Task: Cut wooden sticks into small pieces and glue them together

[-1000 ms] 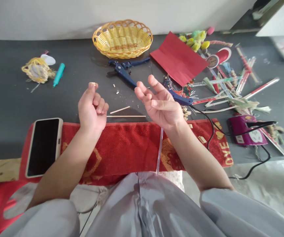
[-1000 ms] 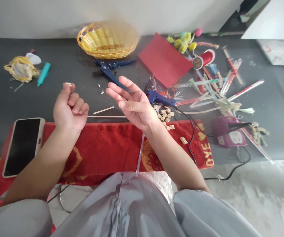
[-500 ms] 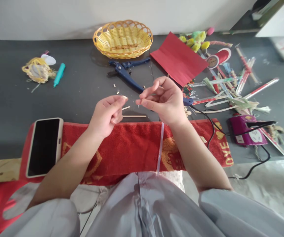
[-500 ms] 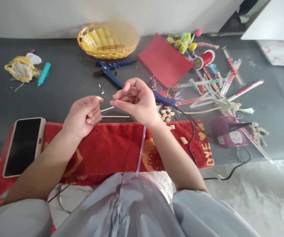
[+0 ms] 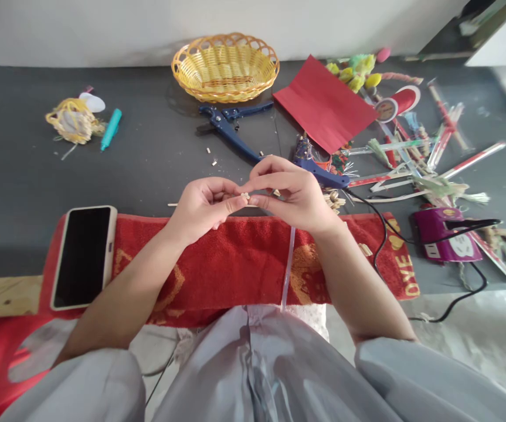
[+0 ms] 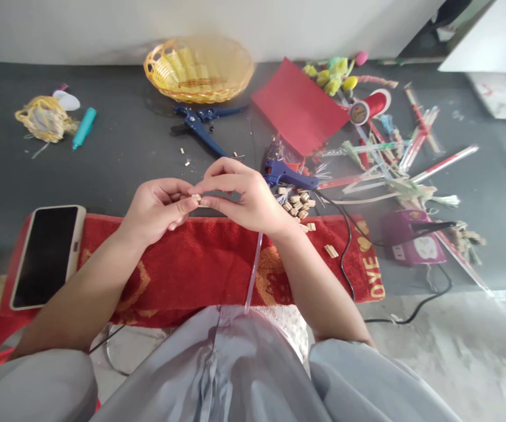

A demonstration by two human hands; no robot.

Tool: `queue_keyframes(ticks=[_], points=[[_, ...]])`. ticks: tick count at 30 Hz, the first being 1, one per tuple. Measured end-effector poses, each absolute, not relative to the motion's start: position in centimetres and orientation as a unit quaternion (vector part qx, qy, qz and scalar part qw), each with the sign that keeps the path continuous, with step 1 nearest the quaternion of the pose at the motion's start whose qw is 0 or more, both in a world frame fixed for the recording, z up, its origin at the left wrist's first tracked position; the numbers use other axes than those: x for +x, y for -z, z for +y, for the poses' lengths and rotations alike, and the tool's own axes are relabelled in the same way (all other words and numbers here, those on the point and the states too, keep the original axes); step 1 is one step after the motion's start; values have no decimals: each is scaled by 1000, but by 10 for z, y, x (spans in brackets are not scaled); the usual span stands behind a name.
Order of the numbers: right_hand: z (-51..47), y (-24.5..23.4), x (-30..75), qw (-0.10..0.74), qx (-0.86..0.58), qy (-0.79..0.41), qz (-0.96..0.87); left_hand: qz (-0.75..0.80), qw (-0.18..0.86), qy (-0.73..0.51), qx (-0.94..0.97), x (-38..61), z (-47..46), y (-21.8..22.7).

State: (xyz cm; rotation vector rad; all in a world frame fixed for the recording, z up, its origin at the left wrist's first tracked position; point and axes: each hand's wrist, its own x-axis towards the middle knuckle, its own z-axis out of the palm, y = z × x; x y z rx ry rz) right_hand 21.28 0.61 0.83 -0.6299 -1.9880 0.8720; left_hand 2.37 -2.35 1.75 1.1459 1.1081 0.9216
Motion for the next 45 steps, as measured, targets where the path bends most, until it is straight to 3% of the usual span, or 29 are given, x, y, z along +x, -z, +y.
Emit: queue_keyframes(ticks=[27, 31, 38, 45], points=[[3, -4, 206, 459, -253, -220, -823, 472, 655, -401, 433, 24, -21, -15], [6, -10, 215, 415, -311, -209, -829, 504, 639, -412, 408, 26, -21, -18], [23, -24, 267, 231, -639, -78, -729, 518, 613, -442, 400, 25, -17, -19], [27, -22, 295, 76, -690, -38, -718, 527, 605, -441, 403, 26, -16, -16]])
